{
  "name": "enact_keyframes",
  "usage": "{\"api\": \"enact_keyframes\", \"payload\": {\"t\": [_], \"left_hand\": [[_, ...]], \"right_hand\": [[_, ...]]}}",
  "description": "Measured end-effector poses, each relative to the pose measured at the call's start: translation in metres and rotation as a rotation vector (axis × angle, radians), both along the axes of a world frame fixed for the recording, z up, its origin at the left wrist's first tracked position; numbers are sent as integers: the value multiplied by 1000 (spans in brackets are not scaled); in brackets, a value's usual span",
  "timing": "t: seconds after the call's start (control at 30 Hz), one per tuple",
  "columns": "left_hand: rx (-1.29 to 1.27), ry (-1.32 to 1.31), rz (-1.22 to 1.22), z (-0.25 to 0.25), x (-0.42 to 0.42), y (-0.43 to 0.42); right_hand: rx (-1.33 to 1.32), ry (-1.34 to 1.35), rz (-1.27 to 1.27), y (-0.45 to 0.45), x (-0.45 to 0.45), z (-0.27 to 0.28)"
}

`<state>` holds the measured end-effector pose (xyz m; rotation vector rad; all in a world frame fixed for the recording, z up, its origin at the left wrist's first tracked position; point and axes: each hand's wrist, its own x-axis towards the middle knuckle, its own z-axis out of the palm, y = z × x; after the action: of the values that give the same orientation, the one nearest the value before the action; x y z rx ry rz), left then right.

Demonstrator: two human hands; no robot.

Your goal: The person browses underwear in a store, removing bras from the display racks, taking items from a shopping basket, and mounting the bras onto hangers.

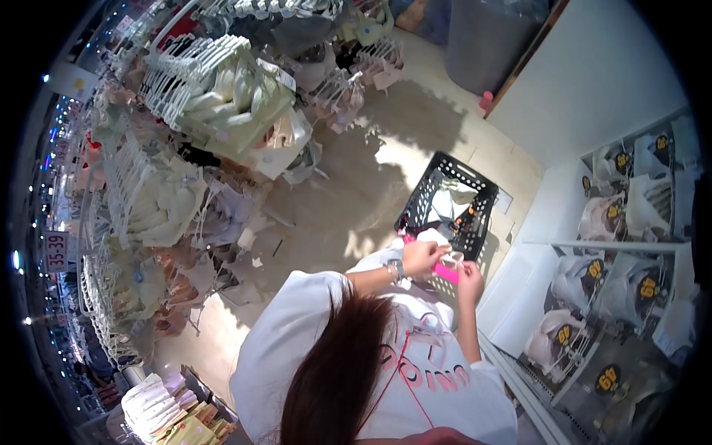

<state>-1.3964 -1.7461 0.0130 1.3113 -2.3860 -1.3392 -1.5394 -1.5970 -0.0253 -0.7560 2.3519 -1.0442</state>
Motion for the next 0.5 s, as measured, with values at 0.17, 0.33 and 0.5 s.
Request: {"api": "enact_keyframes", "payload": {"t": [0.17,0.33,0.5], "left_hand": [[816,538,220,-10,-16,-46],[682,731,321,48,-7,-94],[678,735,533,54,14,-113]], "right_hand": [[-313,-515,-211,-30,-33,29],[-312,-454,-193,-72,-81,75],[-295,-472,-95,-89,-121,62]]}}
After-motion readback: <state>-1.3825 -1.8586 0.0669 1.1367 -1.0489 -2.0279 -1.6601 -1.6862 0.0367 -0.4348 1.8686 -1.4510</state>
